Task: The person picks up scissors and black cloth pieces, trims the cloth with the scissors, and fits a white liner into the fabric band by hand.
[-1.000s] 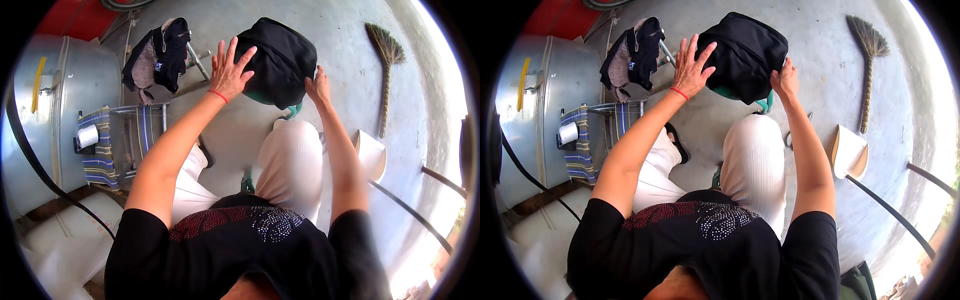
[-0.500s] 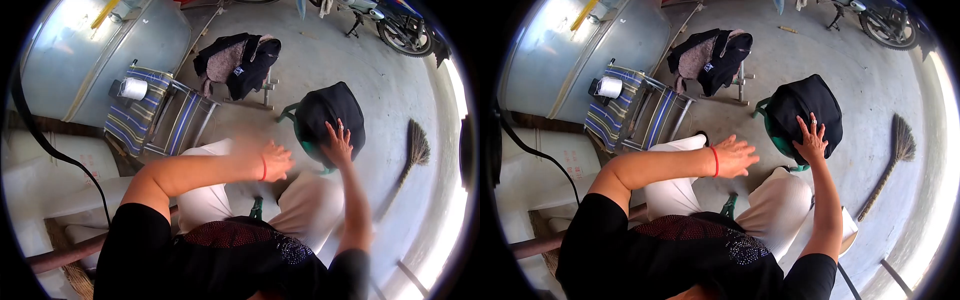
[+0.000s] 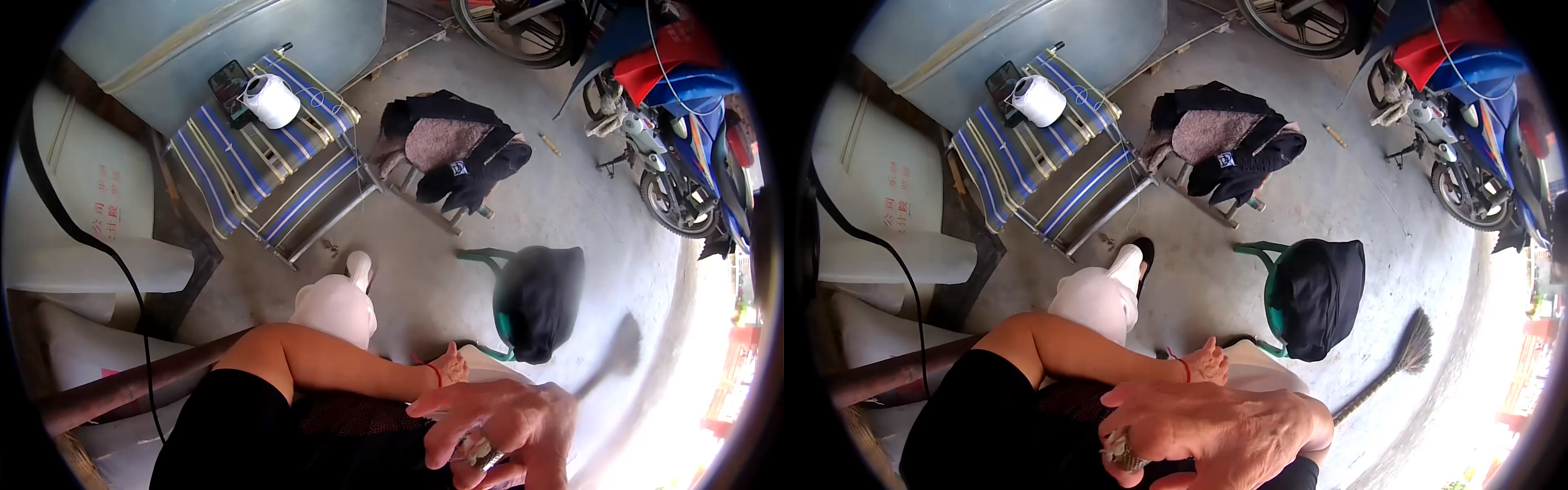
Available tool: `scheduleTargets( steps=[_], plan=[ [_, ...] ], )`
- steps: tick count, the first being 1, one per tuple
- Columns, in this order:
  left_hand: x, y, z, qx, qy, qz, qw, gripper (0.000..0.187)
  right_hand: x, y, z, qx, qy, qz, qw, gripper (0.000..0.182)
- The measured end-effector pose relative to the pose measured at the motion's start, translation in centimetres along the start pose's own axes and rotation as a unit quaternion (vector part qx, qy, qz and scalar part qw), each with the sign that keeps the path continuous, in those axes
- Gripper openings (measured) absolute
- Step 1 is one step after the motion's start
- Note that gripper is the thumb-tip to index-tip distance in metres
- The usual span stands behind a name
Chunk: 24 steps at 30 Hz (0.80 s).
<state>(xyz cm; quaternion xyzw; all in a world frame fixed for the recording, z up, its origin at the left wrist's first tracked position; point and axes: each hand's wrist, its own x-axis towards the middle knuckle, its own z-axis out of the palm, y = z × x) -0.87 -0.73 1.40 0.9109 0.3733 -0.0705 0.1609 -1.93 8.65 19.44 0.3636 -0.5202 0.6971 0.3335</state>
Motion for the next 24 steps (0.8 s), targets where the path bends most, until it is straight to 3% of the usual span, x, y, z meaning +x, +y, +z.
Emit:
scheduleTargets(
  steps=[2, 5, 7, 8, 9, 10, 11, 12, 14, 18, 19, 21, 22, 24],
  plan=[
    [-0.6, 0.0, 0.0, -0.010, 0.017, -0.001, 1.000, 0.033, 0.5, 1.5, -0.4, -0.009, -0.007, 0.025, 1.000, 0.052],
    [-1.2, -0.1, -0.3, -0.022, 0.038, -0.007, 0.999, 0.034, 1.3, 4.3, -2.4, 0.035, 0.025, -0.005, 0.999, 0.044],
    [-1.4, -0.6, -0.7, -0.031, 0.049, -0.010, 0.998, 0.035, -0.2, 5.0, -9.1, -0.100, 0.034, 0.112, 0.988, 0.037],
    [-1.5, -0.8, -1.1, -0.033, 0.043, -0.008, 0.999, 0.036, -1.5, 5.8, -13.9, -0.248, 0.053, 0.207, 0.945, 0.036],
    [-1.3, -1.0, -1.3, -0.035, 0.026, 0.000, 0.999, 0.036, -3.0, 7.4, -19.3, -0.411, 0.064, 0.302, 0.858, 0.038],
    [-1.3, -1.3, -1.9, -0.039, -0.030, 0.015, 0.999, 0.040, -4.8, 9.1, -25.1, -0.545, 0.047, 0.357, 0.757, 0.041],
    [-1.2, -1.6, -1.8, -0.038, -0.027, 0.013, 0.999, 0.040, -6.8, 10.4, -30.0, -0.639, 0.007, 0.374, 0.672, 0.047],
    [-1.4, -1.7, -1.7, -0.040, -0.016, 0.004, 0.999, 0.040, -8.8, 11.5, -33.5, -0.683, -0.025, 0.376, 0.625, 0.053],
    [-1.7, -2.4, -1.7, -0.040, -0.003, -0.009, 0.999, 0.040, -10.2, 12.7, -35.2, -0.703, -0.051, 0.366, 0.607, 0.060],
    [-2.1, -3.5, -1.5, 0.021, 0.065, -0.064, 0.996, 0.039, -10.4, 15.9, -34.9, -0.840, -0.057, 0.412, 0.348, 0.056],
    [-2.1, -3.5, -1.2, 0.023, 0.065, -0.066, 0.995, 0.039, -11.0, 16.1, -35.9, -0.841, -0.057, 0.409, 0.350, 0.056],
    [-2.2, -3.7, -0.7, 0.020, 0.084, -0.069, 0.994, 0.039, -12.3, 16.4, -38.5, -0.783, 0.028, 0.458, 0.419, 0.039],
    [-2.3, -3.8, -0.6, 0.020, 0.083, -0.071, 0.994, 0.039, -10.6, 15.9, -37.2, -0.738, 0.161, 0.474, 0.452, 0.027],
    [-2.4, -3.5, -0.8, 0.011, 0.074, -0.075, 0.994, 0.039, -10.6, 15.1, -38.0, -0.708, 0.158, 0.455, 0.516, 0.030]
  ],
)
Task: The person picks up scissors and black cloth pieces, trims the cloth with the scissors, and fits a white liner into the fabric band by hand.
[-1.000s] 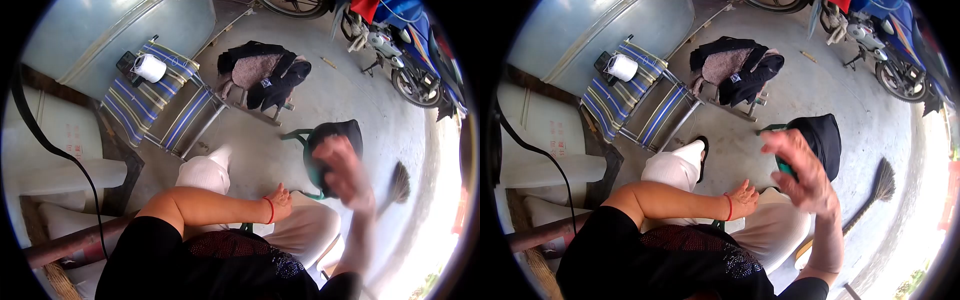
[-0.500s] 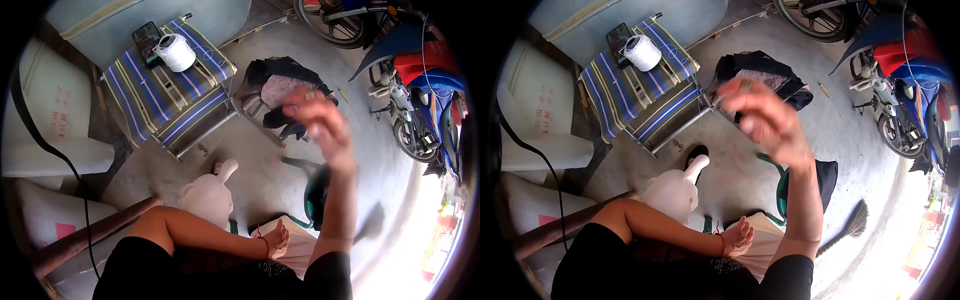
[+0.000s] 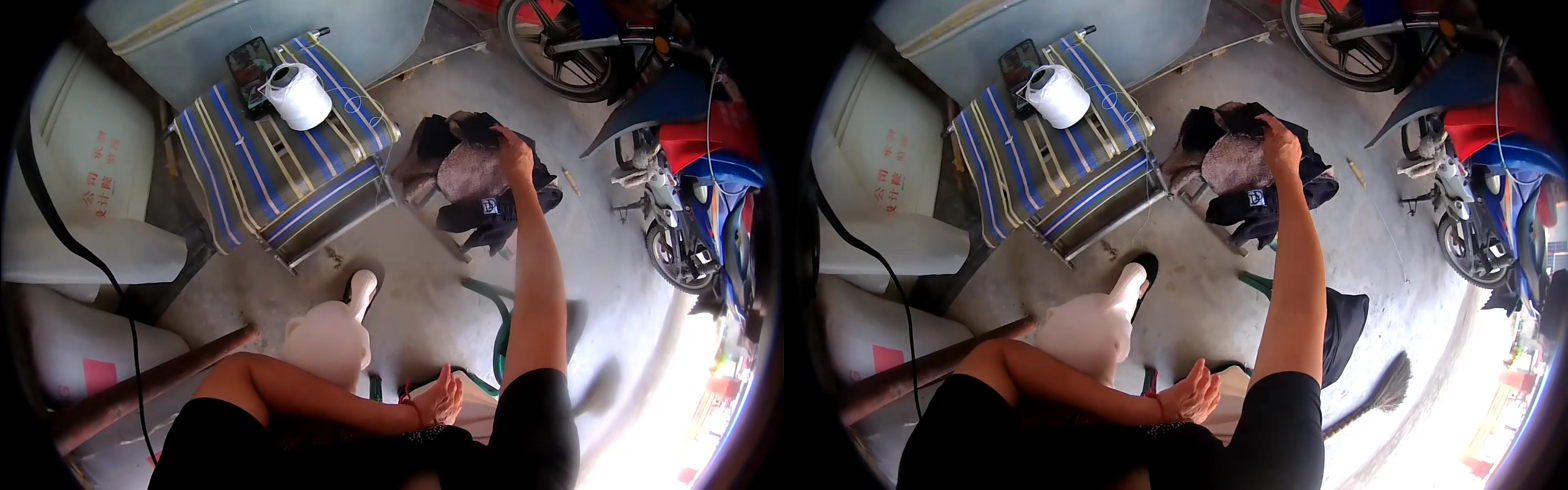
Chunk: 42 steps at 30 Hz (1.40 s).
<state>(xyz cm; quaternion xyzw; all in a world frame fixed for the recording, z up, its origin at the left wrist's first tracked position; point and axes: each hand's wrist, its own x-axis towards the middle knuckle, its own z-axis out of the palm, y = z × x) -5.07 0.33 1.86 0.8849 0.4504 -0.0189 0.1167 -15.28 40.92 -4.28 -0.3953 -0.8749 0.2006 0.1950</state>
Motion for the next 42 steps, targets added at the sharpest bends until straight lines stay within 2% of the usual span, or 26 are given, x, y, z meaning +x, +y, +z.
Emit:
scheduleTargets(
  steps=[2, 3, 4, 5, 7, 11, 12, 13, 15, 16, 19, 20, 21, 23, 25, 27, 28, 29, 31, 35, 36, 37, 40, 41, 42],
  plan=[
    [-0.3, 0.0, -0.1, 0.008, 0.013, 0.003, 1.000, 0.038, -0.9, 0.3, -0.4, 0.024, -0.027, -0.021, 0.999, 0.037],
    [-0.4, 0.0, -0.1, 0.019, 0.027, 0.003, 0.999, 0.038, -2.2, -0.5, -0.8, -0.133, -0.063, -0.118, 0.982, 0.049],
    [-0.4, 0.0, 0.0, 0.018, 0.027, 0.002, 0.999, 0.038, -3.0, -1.1, -1.1, -0.284, -0.097, -0.213, 0.930, 0.062],
    [-0.4, 0.1, 0.1, 0.015, 0.024, 0.000, 1.000, 0.038, -3.3, -1.2, -1.2, -0.283, -0.098, -0.213, 0.930, 0.062],
    [-0.4, -0.1, 0.3, 0.012, 0.020, -0.004, 1.000, 0.038, -3.4, -1.2, -1.2, -0.337, -0.147, -0.179, 0.912, 0.083],
    [-0.3, -0.3, 0.0, 0.013, 0.017, -0.003, 1.000, 0.039, -1.4, 4.0, 2.2, -0.316, -0.100, -0.187, 0.925, 0.087],
    [-0.2, -0.5, -0.1, 0.014, 0.014, -0.003, 1.000, 0.039, -1.0, 4.2, 2.3, -0.289, -0.130, -0.157, 0.935, 0.092],
    [-0.3, -0.5, 0.0, 0.011, 0.011, -0.004, 1.000, 0.039, -1.6, 2.6, 1.5, -0.286, -0.132, -0.157, 0.936, 0.092],
    [-0.5, -0.5, 0.3, 0.028, 0.024, -0.011, 0.999, 0.039, -3.2, -2.4, -1.5, -0.360, -0.189, -0.065, 0.911, 0.102],
    [-0.6, -0.7, 0.1, 0.022, 0.022, -0.009, 0.999, 0.039, -2.6, -1.7, -1.6, -0.309, -0.233, -0.063, 0.920, 0.110],
    [-0.9, -1.2, -0.1, -0.012, 0.036, -0.007, 0.999, 0.037, -2.8, -1.1, -2.0, -0.328, -0.264, -0.059, 0.905, 0.109],
    [-1.0, -1.3, 0.1, -0.002, 0.062, -0.020, 0.998, 0.036, -2.4, -0.8, -2.5, -0.276, -0.307, -0.047, 0.910, 0.109],
    [-1.1, -1.5, 0.1, 0.006, 0.087, -0.035, 0.996, 0.035, -1.8, 0.8, -2.5, -0.274, -0.310, -0.042, 0.909, 0.109],
    [-1.2, -2.0, 0.2, -0.005, 0.115, -0.037, 0.993, 0.033, -0.9, 4.5, -2.9, -0.074, -0.276, -0.143, 0.947, 0.110],
    [-1.3, -2.2, 0.5, -0.015, 0.164, -0.048, 0.985, 0.031, -2.5, 2.2, -4.5, -0.123, -0.304, -0.134, 0.935, 0.110],
    [-1.1, -2.4, 0.1, -0.025, 0.175, -0.042, 0.983, 0.030, -4.3, -0.4, -5.6, -0.300, -0.315, -0.134, 0.891, 0.109],
    [-0.9, -2.3, 0.2, -0.018, 0.180, -0.058, 0.982, 0.030, -3.9, 1.9, -4.7, -0.236, -0.278, -0.157, 0.918, 0.105],
    [-0.7, -2.1, 0.4, -0.010, 0.185, -0.076, 0.980, 0.030, -3.5, 2.7, -3.9, -0.236, -0.279, -0.154, 0.918, 0.105],
    [-0.5, -1.8, 0.6, -0.002, 0.179, -0.066, 0.982, 0.030, -2.8, 3.2, -3.0, -0.204, -0.204, -0.109, 0.951, 0.095],
    [-0.3, -1.9, 0.2, 0.009, 0.151, -0.044, 0.988, 0.031, -1.6, 1.8, -1.5, -0.287, -0.188, -0.086, 0.935, 0.088],
    [-0.3, -1.7, 0.2, 0.009, 0.150, -0.045, 0.988, 0.031, -1.9, 1.7, -1.2, -0.303, -0.147, -0.112, 0.935, 0.077],
    [-0.3, -1.7, 0.2, 0.008, 0.141, -0.035, 0.989, 0.031, -1.9, 1.9, -1.0, -0.302, -0.146, -0.111, 0.935, 0.077],
    [0.0, -1.4, 0.3, 0.010, 0.129, -0.028, 0.991, 0.031, -1.1, 3.7, 0.6, -0.261, -0.061, -0.157, 0.951, 0.051],
    [0.1, -1.3, 0.3, 0.009, 0.125, -0.031, 0.992, 0.032, -0.6, 4.8, 1.2, -0.262, -0.061, -0.157, 0.950, 0.051],
    [0.1, -1.2, 0.4, 0.009, 0.126, -0.031, 0.991, 0.032, -0.4, 4.6, 1.1, -0.204, -0.067, -0.136, 0.967, 0.047]
  ],
)
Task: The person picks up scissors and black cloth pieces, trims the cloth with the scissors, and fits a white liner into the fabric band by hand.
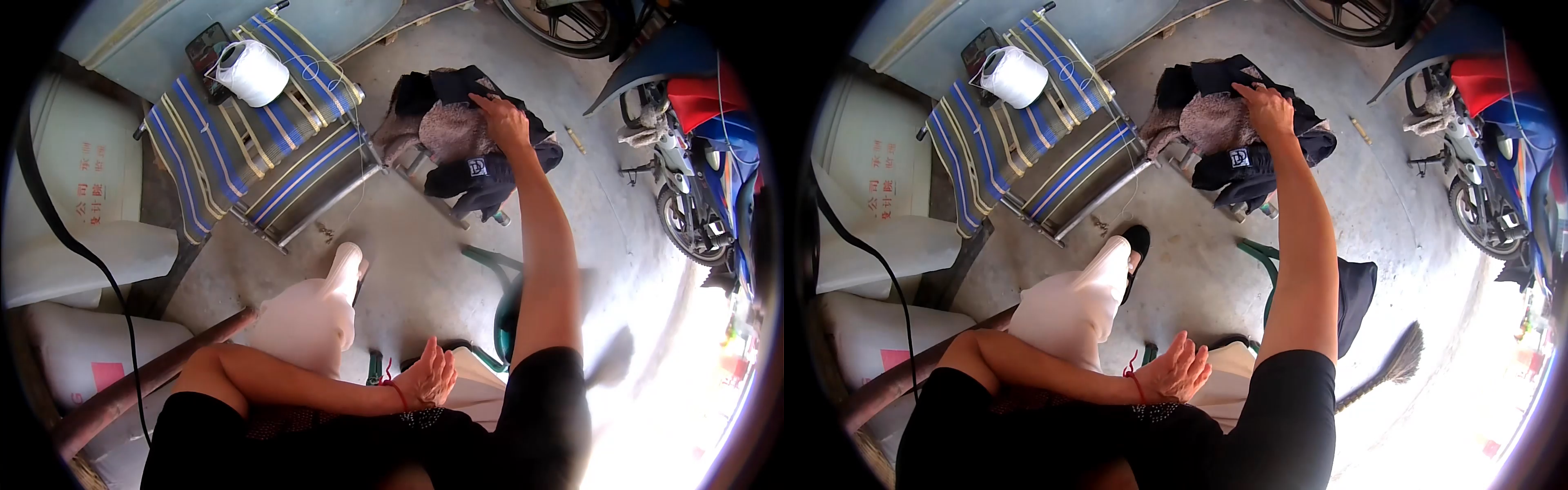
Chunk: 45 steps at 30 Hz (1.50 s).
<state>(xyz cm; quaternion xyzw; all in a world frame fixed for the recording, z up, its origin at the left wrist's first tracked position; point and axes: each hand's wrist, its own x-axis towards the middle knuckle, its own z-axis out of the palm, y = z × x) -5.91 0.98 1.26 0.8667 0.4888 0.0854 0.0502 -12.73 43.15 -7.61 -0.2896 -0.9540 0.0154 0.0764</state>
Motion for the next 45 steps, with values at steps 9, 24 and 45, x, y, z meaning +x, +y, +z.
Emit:
scheduleTargets(
  steps=[9, 24, 45],
  plan=[
    [-0.2, 0.0, -0.7, -0.010, -0.090, 0.035, 0.995, 0.038, -4.9, -3.3, -5.3, -0.053, 0.058, 0.011, 0.997, 0.025],
    [4.2, -2.1, -5.4, -0.393, 0.146, -0.136, 0.898, 0.028, -16.0, -6.6, -13.2, 0.200, 0.180, 0.134, 0.954, 0.016],
    [-4.1, 4.1, -10.5, -0.235, 0.456, -0.120, 0.850, 0.027, -39.1, -25.7, -22.7, 0.686, 0.218, 0.340, 0.605, 0.020]
  ],
)
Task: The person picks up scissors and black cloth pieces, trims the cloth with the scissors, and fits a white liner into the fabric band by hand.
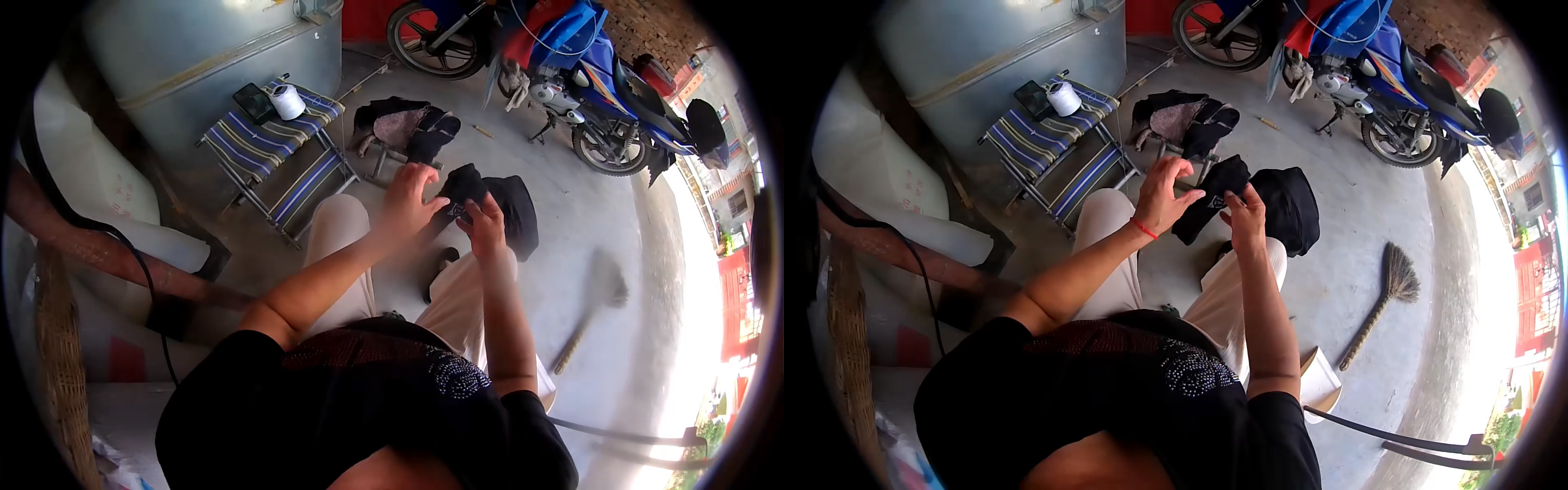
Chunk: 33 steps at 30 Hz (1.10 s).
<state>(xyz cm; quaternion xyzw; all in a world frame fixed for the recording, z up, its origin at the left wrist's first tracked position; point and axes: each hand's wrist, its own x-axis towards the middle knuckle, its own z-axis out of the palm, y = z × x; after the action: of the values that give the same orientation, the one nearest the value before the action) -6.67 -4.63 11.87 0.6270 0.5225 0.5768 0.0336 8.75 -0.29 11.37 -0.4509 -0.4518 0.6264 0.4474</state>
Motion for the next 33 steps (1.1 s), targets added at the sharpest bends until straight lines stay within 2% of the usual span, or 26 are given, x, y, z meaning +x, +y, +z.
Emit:
scheduleTargets(
  steps=[1, 2, 4, 5, 7, 8, 10, 12, 13, 14, 16, 18, 19, 20, 23, 24, 26, 31, 33],
  plan=[
    [-0.5, -0.3, 0.2, -0.025, -0.042, -0.019, 0.999, 0.029, 0.1, 0.1, -0.1, -0.118, 0.009, -0.020, 0.993, 0.018],
    [-0.9, -0.6, 0.3, -0.026, -0.131, -0.080, 0.988, 0.028, 0.4, 0.9, -0.1, -0.111, 0.000, -0.013, 0.994, 0.018],
    [-1.1, -1.1, 0.7, -0.059, -0.171, -0.159, 0.971, 0.025, 0.9, 1.2, 0.5, 0.083, -0.079, -0.110, 0.987, 0.019],
    [-0.8, -1.6, 1.0, -0.056, -0.173, -0.159, 0.971, 0.025, 1.1, 1.1, 0.3, 0.059, -0.060, -0.072, 0.994, 0.019],
    [0.1, -2.0, 1.0, -0.168, -0.305, -0.228, 0.909, 0.019, 2.1, 1.5, 0.3, 0.056, -0.071, -0.067, 0.994, 0.019],
    [0.3, -2.7, 1.4, -0.166, -0.309, -0.229, 0.908, 0.019, 2.9, 1.7, 0.2, 0.050, -0.085, -0.062, 0.993, 0.019],
    [0.7, -4.7, 2.2, -0.356, -0.227, -0.289, 0.859, 0.013, 4.8, 1.6, 0.4, 0.049, -0.100, -0.046, 0.993, 0.019],
    [1.3, -6.5, 2.6, -0.350, -0.229, -0.291, 0.860, 0.011, 6.1, 1.4, 1.2, 0.121, -0.148, -0.034, 0.981, 0.021],
    [1.8, -7.1, 2.7, -0.385, -0.220, -0.323, 0.836, 0.012, 6.8, 1.0, 1.5, 0.132, -0.154, -0.001, 0.979, 0.030],
    [2.4, -7.8, 2.8, -0.419, -0.209, -0.353, 0.810, 0.013, 7.7, 1.1, 1.7, 0.135, -0.153, 0.003, 0.979, 0.030],
    [3.3, -9.8, 3.5, -0.410, -0.211, -0.351, 0.815, 0.015, 9.3, 1.7, 1.9, 0.135, -0.174, 0.012, 0.975, 0.041],
    [3.9, -11.3, 3.8, -0.377, -0.216, -0.318, 0.843, 0.017, 10.7, 2.5, 1.8, 0.167, -0.175, 0.036, 0.970, 0.045],
    [4.1, -11.6, 3.8, -0.397, -0.219, -0.321, 0.831, 0.025, 11.2, 2.9, 1.8, 0.196, -0.175, 0.053, 0.963, 0.049],
    [4.2, -11.7, 4.1, -0.396, -0.222, -0.324, 0.830, 0.025, 11.7, 3.1, 1.9, 0.200, -0.172, 0.056, 0.963, 0.049],
    [4.9, -11.7, 4.4, -0.302, -0.213, -0.311, 0.875, 0.036, 12.1, 2.6, 2.6, 0.143, -0.153, 0.062, 0.976, 0.051],
    [5.0, -12.1, 4.1, -0.298, -0.206, -0.320, 0.875, 0.036, 12.2, 2.7, 2.9, 0.159, -0.151, 0.050, 0.974, 0.051],
    [5.8, -13.0, 3.9, -0.230, -0.210, -0.273, 0.910, 0.030, 12.5, 3.3, 3.5, 0.177, -0.149, 0.037, 0.972, 0.051],
    [5.8, -11.7, 3.7, -0.303, -0.175, -0.288, 0.891, 0.029, 11.8, 3.3, 3.8, 0.196, -0.160, -0.011, 0.967, 0.047],
    [6.1, -10.6, 3.0, -0.224, -0.160, -0.249, 0.929, 0.025, 10.8, 3.3, 4.6, 0.221, -0.162, -0.014, 0.962, 0.048]
  ],
)
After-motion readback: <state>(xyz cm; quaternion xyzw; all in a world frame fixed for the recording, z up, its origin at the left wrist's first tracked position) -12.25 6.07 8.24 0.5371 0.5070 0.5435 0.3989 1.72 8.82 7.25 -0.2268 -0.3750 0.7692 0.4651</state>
